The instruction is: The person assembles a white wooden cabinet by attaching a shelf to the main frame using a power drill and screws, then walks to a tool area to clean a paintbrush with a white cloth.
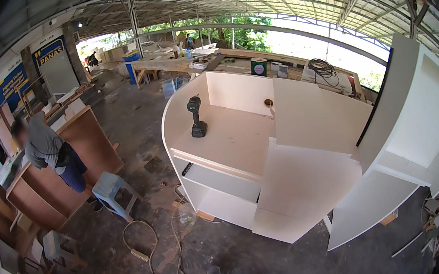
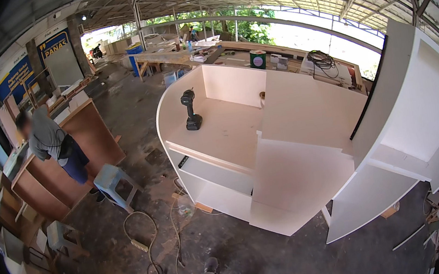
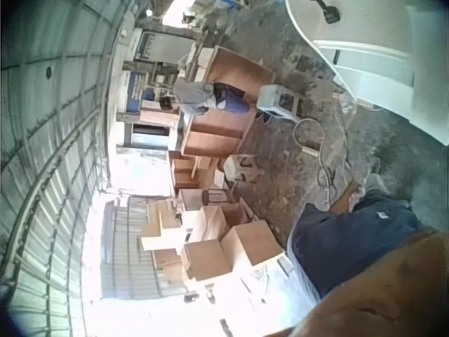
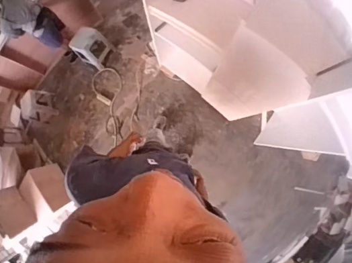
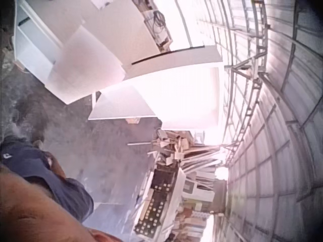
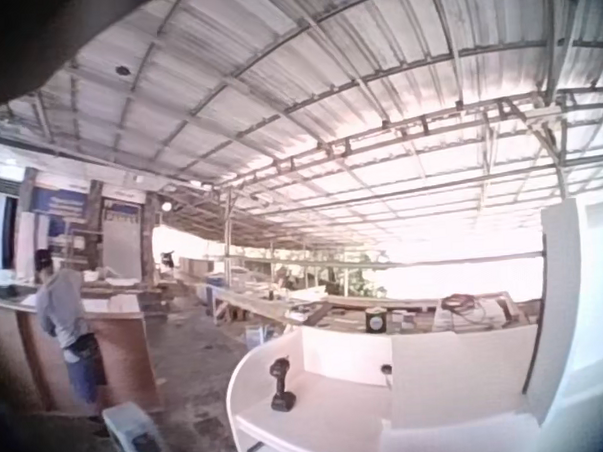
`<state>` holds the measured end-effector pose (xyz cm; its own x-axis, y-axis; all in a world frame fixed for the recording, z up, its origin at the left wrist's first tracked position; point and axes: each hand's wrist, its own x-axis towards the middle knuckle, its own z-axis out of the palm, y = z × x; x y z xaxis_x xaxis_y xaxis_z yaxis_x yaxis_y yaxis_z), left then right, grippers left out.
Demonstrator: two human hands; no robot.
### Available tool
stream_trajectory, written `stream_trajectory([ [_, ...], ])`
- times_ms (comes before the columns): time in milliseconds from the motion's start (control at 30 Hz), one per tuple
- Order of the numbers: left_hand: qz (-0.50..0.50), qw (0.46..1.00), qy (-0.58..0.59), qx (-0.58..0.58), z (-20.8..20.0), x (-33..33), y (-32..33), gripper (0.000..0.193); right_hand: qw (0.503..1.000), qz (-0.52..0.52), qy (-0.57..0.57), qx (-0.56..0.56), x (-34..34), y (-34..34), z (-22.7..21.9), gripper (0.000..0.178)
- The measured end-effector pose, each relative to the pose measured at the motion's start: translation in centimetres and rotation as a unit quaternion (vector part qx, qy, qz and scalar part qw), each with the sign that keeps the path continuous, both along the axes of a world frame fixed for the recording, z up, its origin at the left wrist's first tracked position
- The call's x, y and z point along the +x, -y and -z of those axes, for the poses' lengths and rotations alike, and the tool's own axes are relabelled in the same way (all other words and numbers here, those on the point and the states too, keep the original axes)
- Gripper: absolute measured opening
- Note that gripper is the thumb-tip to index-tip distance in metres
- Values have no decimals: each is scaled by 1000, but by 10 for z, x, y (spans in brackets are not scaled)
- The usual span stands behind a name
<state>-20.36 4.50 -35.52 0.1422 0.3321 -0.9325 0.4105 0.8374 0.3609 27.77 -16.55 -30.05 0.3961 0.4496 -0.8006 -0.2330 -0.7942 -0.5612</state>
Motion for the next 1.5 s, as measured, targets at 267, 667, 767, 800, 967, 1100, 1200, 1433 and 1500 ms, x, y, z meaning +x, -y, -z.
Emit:
stream_trajectory([
  [267,-242,928,266,-99,-7,-149,-31,33,985,-140,53,-82,-55,-97,-7,28],
  [667,-283,956,9,78,-40,-277,-246,22,994,-82,-21,-70,-192,-335,-21,24],
  [767,-174,961,-76,201,-78,-244,-334,23,991,-54,-71,-99,-203,-354,22,23],
  [800,-176,961,-76,200,-88,-242,-363,23,991,-56,-70,-100,-210,-373,23,23],
  [967,-206,952,-34,226,-101,-266,-496,24,953,-232,35,-193,-275,-494,-34,23],
  [1100,-222,941,-69,247,-126,-287,-590,24,916,-335,92,-198,-293,-596,-55,33],
  [1200,-233,929,-90,274,-127,-318,-629,21,943,-310,79,-90,-303,-653,-55,24],
  [1433,-240,949,-142,145,-46,-420,-680,19,996,-84,15,-14,-330,-726,-21,24],
  [1500,-196,965,-151,90,-42,-413,-702,20,997,-62,28,-37,-337,-750,-23,23],
])
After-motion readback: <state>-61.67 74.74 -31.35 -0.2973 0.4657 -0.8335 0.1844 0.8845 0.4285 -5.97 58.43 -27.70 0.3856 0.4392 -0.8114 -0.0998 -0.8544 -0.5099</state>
